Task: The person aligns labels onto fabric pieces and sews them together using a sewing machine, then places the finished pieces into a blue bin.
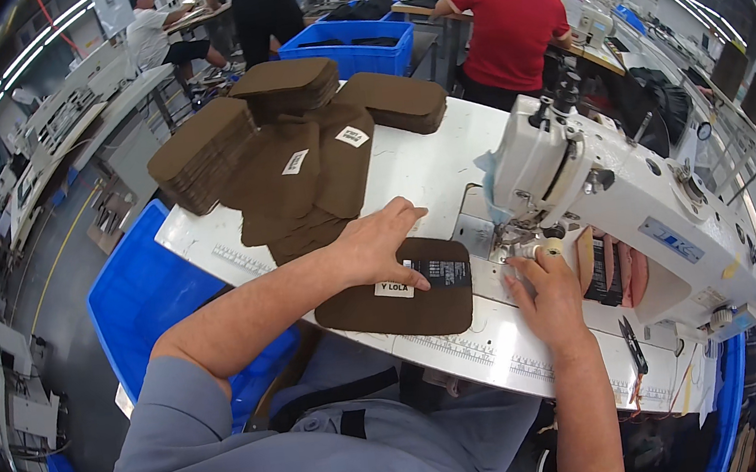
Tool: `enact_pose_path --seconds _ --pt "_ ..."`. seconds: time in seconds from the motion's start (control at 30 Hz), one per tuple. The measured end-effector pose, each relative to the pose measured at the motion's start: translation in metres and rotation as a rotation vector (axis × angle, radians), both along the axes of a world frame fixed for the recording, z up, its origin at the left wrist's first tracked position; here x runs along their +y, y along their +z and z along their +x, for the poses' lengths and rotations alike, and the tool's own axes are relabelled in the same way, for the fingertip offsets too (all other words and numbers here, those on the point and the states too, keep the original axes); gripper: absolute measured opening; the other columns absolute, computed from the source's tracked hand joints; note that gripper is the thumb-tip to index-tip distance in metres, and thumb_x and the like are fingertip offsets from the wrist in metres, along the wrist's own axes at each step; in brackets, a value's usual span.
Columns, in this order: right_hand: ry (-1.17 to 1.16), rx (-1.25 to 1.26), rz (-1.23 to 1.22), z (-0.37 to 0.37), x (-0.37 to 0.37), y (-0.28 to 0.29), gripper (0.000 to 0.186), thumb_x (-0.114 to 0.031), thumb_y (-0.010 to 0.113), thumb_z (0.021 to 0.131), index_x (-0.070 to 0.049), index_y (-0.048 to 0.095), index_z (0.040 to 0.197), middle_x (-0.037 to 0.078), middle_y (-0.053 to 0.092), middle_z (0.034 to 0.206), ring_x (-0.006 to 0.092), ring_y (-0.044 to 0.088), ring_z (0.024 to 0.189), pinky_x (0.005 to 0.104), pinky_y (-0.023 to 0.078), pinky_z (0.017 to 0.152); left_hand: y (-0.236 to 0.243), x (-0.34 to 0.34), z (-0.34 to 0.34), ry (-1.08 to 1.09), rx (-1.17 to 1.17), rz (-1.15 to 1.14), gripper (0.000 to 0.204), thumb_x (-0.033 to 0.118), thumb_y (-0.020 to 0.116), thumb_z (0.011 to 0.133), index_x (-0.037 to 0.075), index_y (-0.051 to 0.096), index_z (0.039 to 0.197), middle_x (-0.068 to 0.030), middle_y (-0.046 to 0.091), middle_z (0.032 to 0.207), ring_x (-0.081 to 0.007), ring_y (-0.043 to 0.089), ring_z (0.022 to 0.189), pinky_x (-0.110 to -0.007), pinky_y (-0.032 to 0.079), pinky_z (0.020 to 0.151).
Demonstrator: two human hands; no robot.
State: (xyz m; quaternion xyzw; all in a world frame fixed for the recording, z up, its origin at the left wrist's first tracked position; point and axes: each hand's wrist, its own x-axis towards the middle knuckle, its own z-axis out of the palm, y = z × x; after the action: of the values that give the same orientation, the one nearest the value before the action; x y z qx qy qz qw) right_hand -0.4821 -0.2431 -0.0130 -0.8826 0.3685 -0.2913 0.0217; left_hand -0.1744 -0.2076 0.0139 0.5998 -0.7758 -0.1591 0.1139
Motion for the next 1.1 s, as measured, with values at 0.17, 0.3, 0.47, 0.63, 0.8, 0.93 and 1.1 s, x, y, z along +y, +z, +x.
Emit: enact_pose_path --seconds 0.17,0.3,0.47,0.63,0.8,0.93,1.1 --pt "-0.001 -0.044 -0.018 -0.006 0.002 -0.004 0.021 -0.017 0.074 0.091 -0.005 0.074 0.108 0.014 0.062 0.098 0.0352 0.061 0.095 0.0433 0.050 0.083 0.008 0.020 -0.001 -0.073 0.001 0.160 0.051 0.049 0.090 0.072 0.009 0.078 0.102 -0.0118 0.074 0.084 -0.0352 0.073 0.088 -0.045 0.057 0.080" --pt "-0.014 0.004 -0.029 -0.013 0.002 -0.009 0.020 -0.014 0.070 0.094 -0.004 0.073 0.110 0.014 0.062 0.102 0.0348 0.060 0.102 0.0440 0.046 0.096 0.013 0.058 0.038 -0.080 0.410 0.091 0.048 0.035 0.092 0.074 0.003 0.076 0.107 -0.0122 0.078 0.097 -0.0241 0.073 0.092 -0.039 0.057 0.084" --pt "-0.030 0.057 0.147 -0.018 -0.002 -0.010 0.023 -0.014 0.066 0.099 -0.002 0.071 0.119 0.014 0.060 0.110 0.0323 0.058 0.108 0.0403 0.045 0.097 0.023 0.137 0.153 0.181 0.944 -0.151 0.052 0.019 0.089 0.083 -0.002 0.067 0.125 -0.0089 0.075 0.112 -0.0156 0.070 0.102 -0.033 0.056 0.092" --pt "-0.041 0.091 0.071 -0.020 -0.004 -0.014 0.027 -0.014 0.063 0.102 -0.003 0.069 0.126 0.017 0.060 0.117 0.0338 0.057 0.111 0.0403 0.045 0.099 -0.014 0.226 0.259 0.702 1.408 -0.216 0.046 0.014 0.083 0.090 0.002 0.065 0.130 -0.0108 0.074 0.117 -0.0229 0.072 0.106 -0.042 0.061 0.093" --pt "-0.109 0.143 0.203 -0.022 -0.004 -0.012 0.029 -0.015 0.060 0.105 -0.003 0.067 0.131 0.022 0.059 0.131 0.0358 0.055 0.125 0.0410 0.041 0.108 -0.126 0.270 0.286 1.189 1.661 -0.210 0.040 0.013 0.081 0.091 0.003 0.067 0.127 -0.0130 0.073 0.118 -0.0282 0.072 0.108 -0.048 0.061 0.092" --pt "-0.113 0.139 0.208 -0.022 -0.005 -0.012 0.029 -0.015 0.060 0.105 -0.003 0.067 0.131 0.022 0.060 0.130 0.0362 0.055 0.124 0.0416 0.042 0.107 -0.206 0.255 0.265 1.378 1.615 -0.197 0.031 0.009 0.081 0.090 0.005 0.070 0.119 -0.0103 0.073 0.115 -0.0271 0.068 0.109 -0.046 0.054 0.097" --pt "-0.078 0.142 0.059 -0.023 -0.004 -0.016 0.030 -0.017 0.061 0.104 -0.007 0.069 0.132 0.020 0.060 0.125 0.0361 0.056 0.121 0.0424 0.043 0.107 -0.245 0.234 0.263 1.685 1.166 0.032 0.060 0.016 0.087 0.084 0.001 0.056 0.133 -0.0116 0.069 0.114 -0.0258 0.065 0.107 -0.041 0.053 0.093"
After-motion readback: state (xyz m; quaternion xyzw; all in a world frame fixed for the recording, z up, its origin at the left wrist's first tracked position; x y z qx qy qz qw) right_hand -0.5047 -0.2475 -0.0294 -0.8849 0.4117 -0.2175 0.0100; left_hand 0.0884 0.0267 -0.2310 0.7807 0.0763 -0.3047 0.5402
